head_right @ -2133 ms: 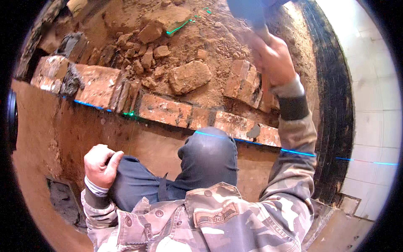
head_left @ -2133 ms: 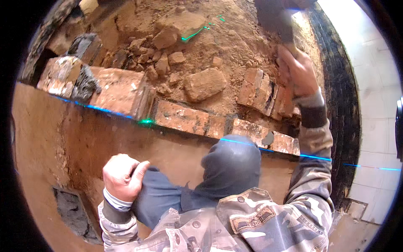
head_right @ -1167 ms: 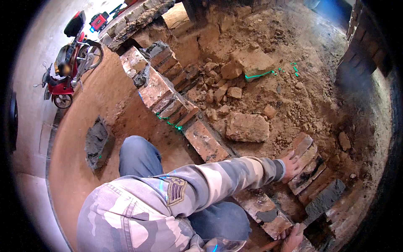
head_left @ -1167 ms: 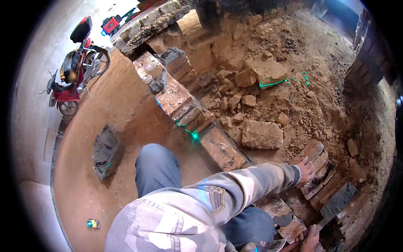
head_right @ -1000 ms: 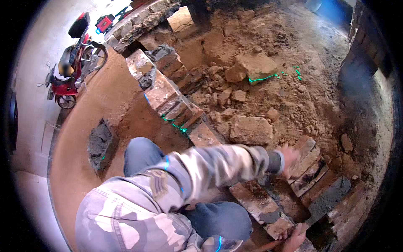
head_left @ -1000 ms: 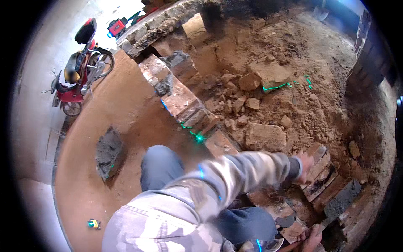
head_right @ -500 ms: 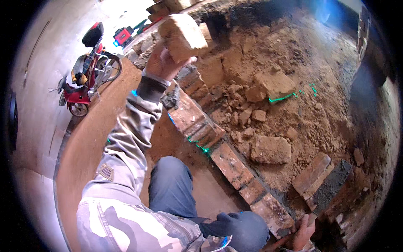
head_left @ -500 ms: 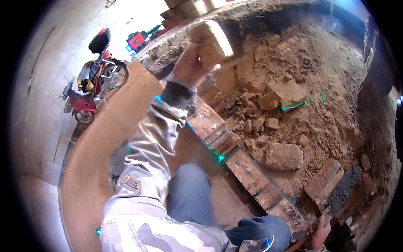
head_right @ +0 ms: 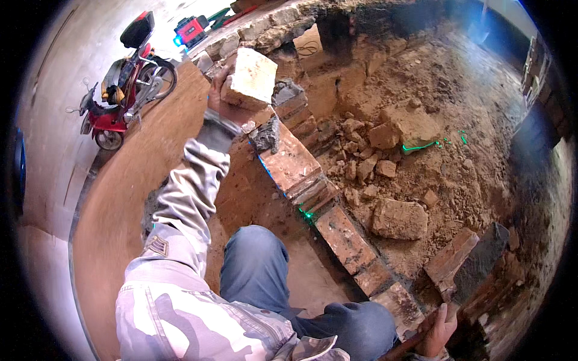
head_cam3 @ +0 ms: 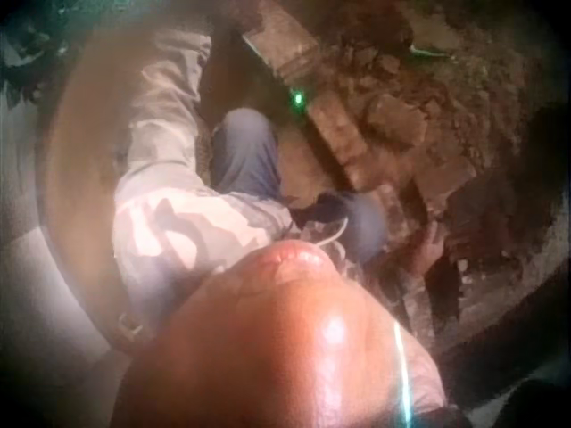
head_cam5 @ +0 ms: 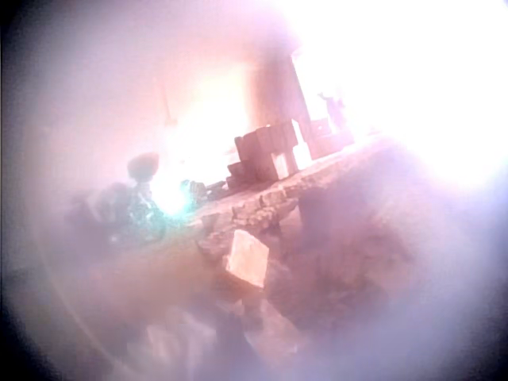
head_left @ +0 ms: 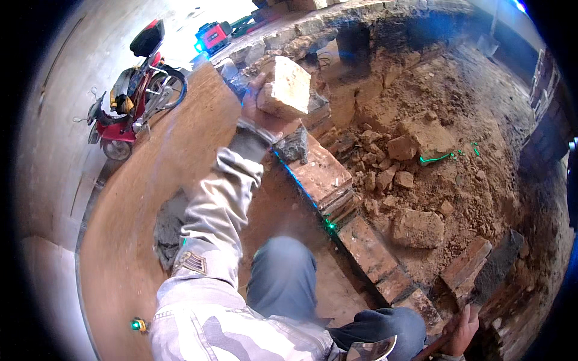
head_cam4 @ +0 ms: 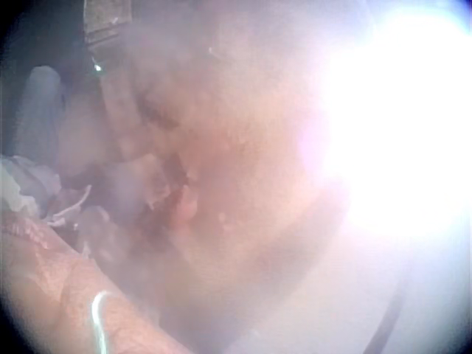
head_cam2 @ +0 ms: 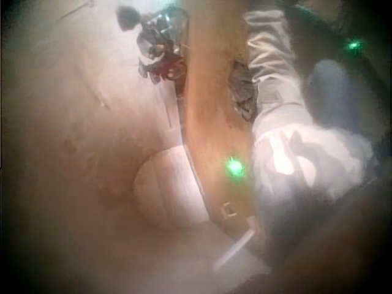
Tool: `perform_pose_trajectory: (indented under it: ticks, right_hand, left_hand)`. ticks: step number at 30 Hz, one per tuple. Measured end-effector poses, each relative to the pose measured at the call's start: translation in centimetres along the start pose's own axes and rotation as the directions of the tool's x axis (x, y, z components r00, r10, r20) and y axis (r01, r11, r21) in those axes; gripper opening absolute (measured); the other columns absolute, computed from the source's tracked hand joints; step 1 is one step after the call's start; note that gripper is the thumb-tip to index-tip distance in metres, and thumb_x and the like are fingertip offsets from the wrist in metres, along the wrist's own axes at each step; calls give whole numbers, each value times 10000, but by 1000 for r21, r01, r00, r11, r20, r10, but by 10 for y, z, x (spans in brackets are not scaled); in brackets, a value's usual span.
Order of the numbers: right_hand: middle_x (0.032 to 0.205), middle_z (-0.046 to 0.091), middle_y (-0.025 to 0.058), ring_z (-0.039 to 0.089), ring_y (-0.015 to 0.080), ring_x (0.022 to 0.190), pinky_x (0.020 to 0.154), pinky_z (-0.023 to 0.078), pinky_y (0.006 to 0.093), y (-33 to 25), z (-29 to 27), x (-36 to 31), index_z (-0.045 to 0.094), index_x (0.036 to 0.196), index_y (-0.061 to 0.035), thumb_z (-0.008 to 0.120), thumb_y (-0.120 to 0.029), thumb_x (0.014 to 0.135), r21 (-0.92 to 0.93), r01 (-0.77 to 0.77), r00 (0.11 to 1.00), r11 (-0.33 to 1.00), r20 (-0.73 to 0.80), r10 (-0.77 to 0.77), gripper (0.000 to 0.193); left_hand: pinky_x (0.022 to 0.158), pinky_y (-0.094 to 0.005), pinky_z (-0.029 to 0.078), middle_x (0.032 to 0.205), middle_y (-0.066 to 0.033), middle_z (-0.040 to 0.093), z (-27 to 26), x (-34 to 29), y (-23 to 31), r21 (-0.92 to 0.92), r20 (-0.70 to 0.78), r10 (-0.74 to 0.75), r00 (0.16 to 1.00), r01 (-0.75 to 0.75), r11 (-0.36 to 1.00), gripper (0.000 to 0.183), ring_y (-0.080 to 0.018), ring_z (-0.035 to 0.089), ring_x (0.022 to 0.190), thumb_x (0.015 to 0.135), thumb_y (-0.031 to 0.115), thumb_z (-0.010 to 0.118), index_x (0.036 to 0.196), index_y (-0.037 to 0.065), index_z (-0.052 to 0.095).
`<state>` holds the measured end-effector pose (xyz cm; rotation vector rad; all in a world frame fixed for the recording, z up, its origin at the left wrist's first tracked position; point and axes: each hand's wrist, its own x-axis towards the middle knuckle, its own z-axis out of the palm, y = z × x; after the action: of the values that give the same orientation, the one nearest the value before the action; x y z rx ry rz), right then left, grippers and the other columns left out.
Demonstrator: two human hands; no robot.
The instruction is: The person lays bricks to build a low wall, using a trowel to apply mortar and a laser level to align the bricks. The person repeatedly scoops mortar, places bricks, and taps them into position.
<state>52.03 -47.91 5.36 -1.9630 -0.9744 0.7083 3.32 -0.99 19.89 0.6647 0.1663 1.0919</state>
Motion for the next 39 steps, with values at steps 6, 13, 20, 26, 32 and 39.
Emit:
perform_pose_trajectory:
  ticks: [6, 13, 20, 26, 32, 39]
  right_hand:
    - [568, 343, -36, 361, 83, 397, 350, 325, 280, -13, 43, 4, 452, 914, -102, 578, -238, 1036, 618, -209, 961, 758, -14, 276, 222]
    - [569, 355, -59, 325, 57, 404, 347, 239, 248, -27, 61, 2, 471, 927, -110, 607, -213, 1014, 539, -246, 943, 805, -60, 328, 191]
    - [573, 363, -62, 328, 45, 410, 351, 236, 240, -29, 73, 14, 474, 902, -133, 605, -197, 1012, 543, -308, 928, 782, -8, 371, 182]
    - [549, 399, -16, 364, 90, 395, 358, 292, 285, -34, 80, 37, 479, 898, -77, 564, -180, 1029, 555, -288, 945, 780, 34, 325, 188]
    - [603, 416, -32, 362, 72, 420, 375, 285, 276, -50, 88, 32, 500, 930, -71, 587, -157, 1015, 644, -236, 961, 727, 44, 274, 149]
    - [612, 406, -51, 351, 59, 447, 396, 281, 258, -41, 72, 25, 510, 905, -97, 603, -169, 1008, 616, -188, 972, 765, 3, 237, 157]
  left_hand:
    - [913, -305, 568, 1249, -154, 649, -54, 76, 57, 951, -173, 273, 946, 88, 297, 576, -209, 680, 1046, 820, 196, 821, 1291, -24, 571]
    - [1056, -353, 474, 1347, -195, 605, -64, 148, 40, 853, -105, 234, 967, 208, -478, 1128, -270, 597, 1217, 588, 440, 951, 1475, -17, 426]
    - [1018, -458, 537, 1376, -176, 575, -39, 126, 31, 633, -176, 65, 982, 62, 772, 695, -295, 630, 1185, 888, 280, 750, 1447, 0, 446]
    - [1011, -593, 483, 1479, -159, 505, 25, 85, 33, 275, 198, -98, 975, 41, 961, 809, -358, 560, 1280, 938, 701, 453, 1505, 126, 420]
    - [1152, -595, 344, 1502, -157, 475, 25, 34, -15, 281, -45, 62, 997, -47, 958, 926, -379, 437, 1396, 882, 808, 422, 1522, 140, 377]
    - [1116, -756, 228, 1584, -199, 342, 48, 10, -9, 126, 74, 165, 983, -174, 977, 1012, -490, 300, 1439, 802, 830, 535, 1543, 163, 358]
